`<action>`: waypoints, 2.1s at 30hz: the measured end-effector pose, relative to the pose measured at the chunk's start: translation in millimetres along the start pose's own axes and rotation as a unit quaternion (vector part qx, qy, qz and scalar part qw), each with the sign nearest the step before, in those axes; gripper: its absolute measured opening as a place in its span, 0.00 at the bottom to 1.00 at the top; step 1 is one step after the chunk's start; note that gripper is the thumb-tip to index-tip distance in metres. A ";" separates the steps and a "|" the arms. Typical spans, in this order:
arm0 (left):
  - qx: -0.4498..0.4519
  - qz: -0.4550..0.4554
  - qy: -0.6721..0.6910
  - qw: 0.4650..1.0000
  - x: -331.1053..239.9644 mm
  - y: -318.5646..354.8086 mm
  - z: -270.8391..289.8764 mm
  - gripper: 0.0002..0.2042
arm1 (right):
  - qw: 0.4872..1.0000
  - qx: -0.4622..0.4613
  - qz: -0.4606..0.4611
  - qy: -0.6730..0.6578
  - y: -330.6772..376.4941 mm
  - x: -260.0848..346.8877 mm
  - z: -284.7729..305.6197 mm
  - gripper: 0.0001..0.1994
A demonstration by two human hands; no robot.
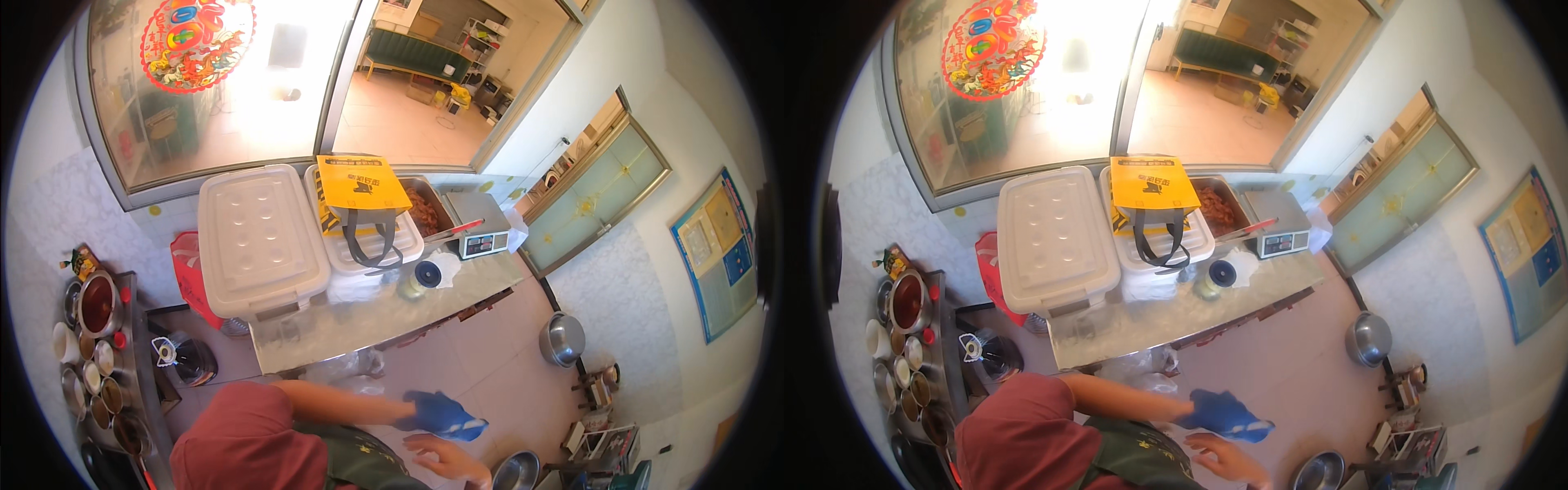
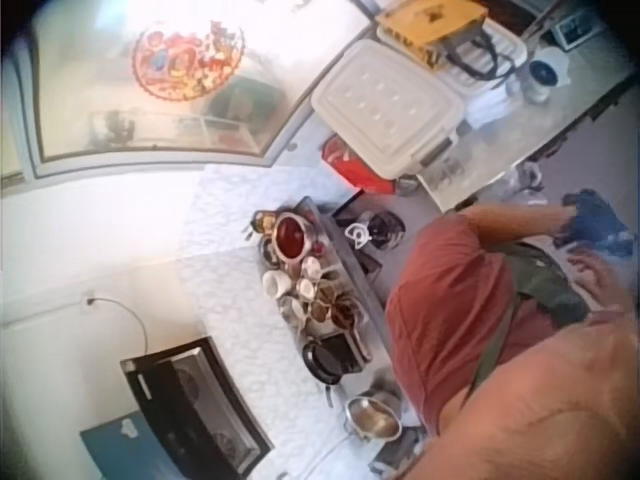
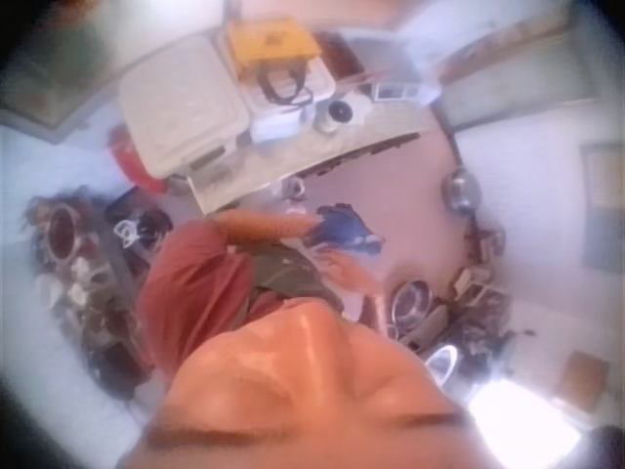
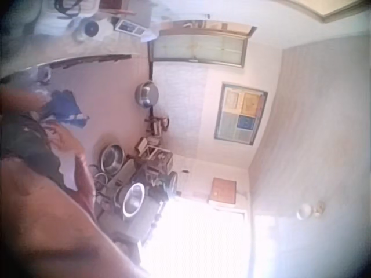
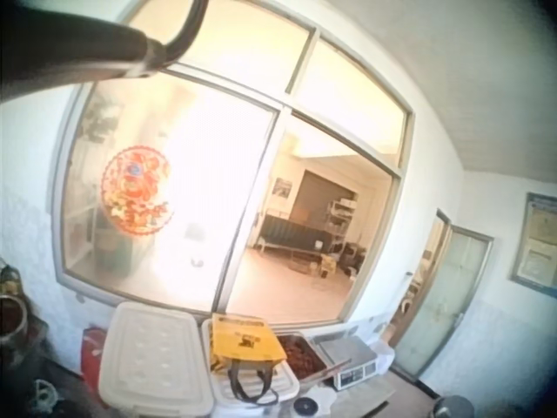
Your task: The person washes their hands at a sink, dries them with a cloth, and then walks into a storage room. They pick up a large white sack, open the top, and pull out a smaller plastic bag containing a granular substance before carrying it back to the kitchen area.
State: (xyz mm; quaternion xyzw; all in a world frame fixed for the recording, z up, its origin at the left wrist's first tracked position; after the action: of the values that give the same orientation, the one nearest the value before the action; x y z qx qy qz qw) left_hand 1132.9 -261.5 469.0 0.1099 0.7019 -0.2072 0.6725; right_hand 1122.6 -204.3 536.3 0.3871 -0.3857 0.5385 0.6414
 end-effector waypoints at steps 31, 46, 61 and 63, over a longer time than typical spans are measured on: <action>0.261 0.196 -0.220 0.919 -69.6 21.3 -3.3 0.27 | 0.991 0.008 0.094 0.098 11.9 -24.8 -13.5 0.14; -0.185 0.099 0.297 0.932 -15.6 32.6 57.3 0.21 | 0.769 -0.410 0.042 0.488 26.3 58.9 63.3 0.31; -0.351 0.133 0.365 0.852 37.6 136.5 79.9 0.12 | 0.920 -0.269 0.139 0.250 -46.5 -27.4 -14.2 0.23; -0.383 0.094 0.432 0.811 18.5 144.8 91.3 0.10 | 0.908 -0.338 0.121 0.215 -35.9 -40.1 -17.5 0.27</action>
State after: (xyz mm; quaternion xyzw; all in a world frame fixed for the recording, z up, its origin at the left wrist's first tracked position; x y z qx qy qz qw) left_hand 1276.2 -175.1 429.1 -0.0126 0.9288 0.2112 0.3042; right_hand 1154.6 -208.4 489.8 -0.0274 -0.4406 0.5197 0.7314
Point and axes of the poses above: each hand's wrist, its own y-axis away from the middle knuckle, its own z-axis out of the back of the hand, x = y × z, the point moved 9 cm from there along -y, towards the middle knuckle, and after that the axes turned 6 degrees about z, right-handed, at the moved point
